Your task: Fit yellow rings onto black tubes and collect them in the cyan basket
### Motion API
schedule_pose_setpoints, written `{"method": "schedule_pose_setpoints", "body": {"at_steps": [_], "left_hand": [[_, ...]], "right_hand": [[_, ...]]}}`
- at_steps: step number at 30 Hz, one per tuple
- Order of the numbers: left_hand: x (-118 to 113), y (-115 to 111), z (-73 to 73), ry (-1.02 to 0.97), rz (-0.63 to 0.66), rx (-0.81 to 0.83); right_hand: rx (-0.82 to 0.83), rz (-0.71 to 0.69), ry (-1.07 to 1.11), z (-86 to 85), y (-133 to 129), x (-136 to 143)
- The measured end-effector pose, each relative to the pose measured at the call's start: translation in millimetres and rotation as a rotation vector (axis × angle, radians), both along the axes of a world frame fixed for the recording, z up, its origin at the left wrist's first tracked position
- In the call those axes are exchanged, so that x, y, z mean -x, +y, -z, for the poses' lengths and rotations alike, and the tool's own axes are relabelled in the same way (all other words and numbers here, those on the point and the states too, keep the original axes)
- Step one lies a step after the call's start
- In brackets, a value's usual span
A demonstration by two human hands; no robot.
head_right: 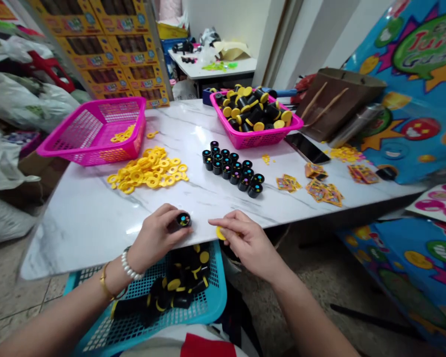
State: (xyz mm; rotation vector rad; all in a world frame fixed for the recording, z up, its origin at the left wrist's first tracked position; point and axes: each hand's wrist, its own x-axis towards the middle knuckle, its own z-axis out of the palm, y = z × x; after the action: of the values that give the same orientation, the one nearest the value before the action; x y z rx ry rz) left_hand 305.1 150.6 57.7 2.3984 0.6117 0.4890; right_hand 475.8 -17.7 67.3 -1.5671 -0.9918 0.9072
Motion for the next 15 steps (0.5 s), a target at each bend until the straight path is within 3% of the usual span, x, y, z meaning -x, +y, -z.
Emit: {"method": "schedule_pose_setpoints", "body": {"at_steps": [6, 10, 15], "left_hand": [[-3, -4, 7.5, -0.044, -0.040, 0.023], [-1, -3, 9.3, -0.059, -0.044, 0.048], [0, -3, 11.8, -0.064, -0.042, 0.074]], "right_hand": [[0.018, -0.038, -0.105, -18.2, 52, 26], [-0.013, -0.015, -0.308, -15.4, 77, 27], [0.108, -0.032, 0.009, -6.1, 90, 22]]}}
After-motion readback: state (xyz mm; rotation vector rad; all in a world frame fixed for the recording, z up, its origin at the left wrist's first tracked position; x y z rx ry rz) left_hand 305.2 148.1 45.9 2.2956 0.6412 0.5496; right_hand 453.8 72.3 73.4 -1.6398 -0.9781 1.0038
